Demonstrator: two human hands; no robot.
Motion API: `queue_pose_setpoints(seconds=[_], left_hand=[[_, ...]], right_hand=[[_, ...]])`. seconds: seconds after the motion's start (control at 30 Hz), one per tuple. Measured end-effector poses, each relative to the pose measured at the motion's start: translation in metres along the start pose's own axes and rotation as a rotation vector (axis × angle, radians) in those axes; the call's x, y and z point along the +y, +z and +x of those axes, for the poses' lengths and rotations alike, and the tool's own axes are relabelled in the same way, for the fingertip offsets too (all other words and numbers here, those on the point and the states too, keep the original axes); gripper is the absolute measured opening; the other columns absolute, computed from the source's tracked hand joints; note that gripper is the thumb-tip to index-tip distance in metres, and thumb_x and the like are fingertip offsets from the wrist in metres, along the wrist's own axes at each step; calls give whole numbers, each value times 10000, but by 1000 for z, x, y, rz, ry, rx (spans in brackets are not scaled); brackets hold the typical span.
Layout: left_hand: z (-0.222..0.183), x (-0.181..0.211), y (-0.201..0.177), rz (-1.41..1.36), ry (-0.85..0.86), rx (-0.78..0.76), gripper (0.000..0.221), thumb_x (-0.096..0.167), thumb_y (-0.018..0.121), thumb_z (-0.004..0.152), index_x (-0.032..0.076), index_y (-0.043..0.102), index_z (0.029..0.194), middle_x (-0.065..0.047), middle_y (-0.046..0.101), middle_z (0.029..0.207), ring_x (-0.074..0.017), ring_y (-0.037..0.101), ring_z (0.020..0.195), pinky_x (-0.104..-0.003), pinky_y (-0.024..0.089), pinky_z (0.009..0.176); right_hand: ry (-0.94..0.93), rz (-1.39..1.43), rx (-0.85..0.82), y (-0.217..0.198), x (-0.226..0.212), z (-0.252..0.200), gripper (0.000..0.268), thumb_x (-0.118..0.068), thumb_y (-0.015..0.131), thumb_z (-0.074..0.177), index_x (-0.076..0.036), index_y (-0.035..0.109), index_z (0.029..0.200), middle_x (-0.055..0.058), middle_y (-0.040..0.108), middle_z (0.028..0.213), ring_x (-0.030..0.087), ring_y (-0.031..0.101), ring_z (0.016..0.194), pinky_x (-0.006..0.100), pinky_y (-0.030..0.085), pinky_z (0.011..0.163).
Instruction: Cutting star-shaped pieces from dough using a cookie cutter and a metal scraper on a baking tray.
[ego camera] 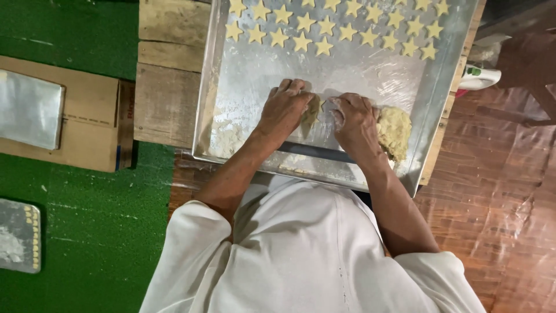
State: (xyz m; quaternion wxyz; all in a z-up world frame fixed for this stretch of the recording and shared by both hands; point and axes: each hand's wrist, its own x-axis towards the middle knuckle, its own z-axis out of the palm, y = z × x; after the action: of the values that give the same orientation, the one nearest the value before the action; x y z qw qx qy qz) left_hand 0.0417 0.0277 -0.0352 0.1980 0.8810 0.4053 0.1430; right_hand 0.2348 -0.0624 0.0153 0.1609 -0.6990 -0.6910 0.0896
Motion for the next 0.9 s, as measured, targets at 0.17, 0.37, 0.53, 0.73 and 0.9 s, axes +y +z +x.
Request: queue_pose_setpoints(seconds=[0.17,0.37,0.53,0.73,0.9], left_hand=[[2,-2,4,31,58,89,130,159,766,879,179,799,1004,-63,635,1150,-326,611,1091,-460,548,820],[2,-4,7,13,75,153,51,200,743,912,186,792,922,-42,618,1099,-304,593,1030,-450,528,781],[6,-2,12,37,110,179,103,224,691,977,171,766,932,-38,619,1058,-280,600,1010,-432,530,771],[2,0,7,11,131,143,128,183,612,1029,123,716,984,-49,594,1051,-290,593,1036,-431,525,760],[1,-8,25,-73,148,163,128,149,596,1027,120,688,942,-32,624,997,-282,598,978,-425,510,750]], right_hand=[[-43,-5,-1,28,19,12,274,-177,718,929,-220,742,1198,11,618,1124,294,606,1072,492,509,835],[-152,-35,39,44,30,17,167,-144,753,917,-178,747,1080,22,564,1033,314,605,974,469,540,782],[-156,-13,93,54,33,20,139,-159,776,895,-212,758,1022,4,572,1022,292,614,974,452,555,778],[-170,77,65,38,19,22,101,-149,727,939,-201,728,1025,23,589,1035,326,623,995,477,553,804],[-157,235,2,22,8,18,93,-94,710,967,-146,714,1045,80,674,952,376,685,933,499,571,804]])
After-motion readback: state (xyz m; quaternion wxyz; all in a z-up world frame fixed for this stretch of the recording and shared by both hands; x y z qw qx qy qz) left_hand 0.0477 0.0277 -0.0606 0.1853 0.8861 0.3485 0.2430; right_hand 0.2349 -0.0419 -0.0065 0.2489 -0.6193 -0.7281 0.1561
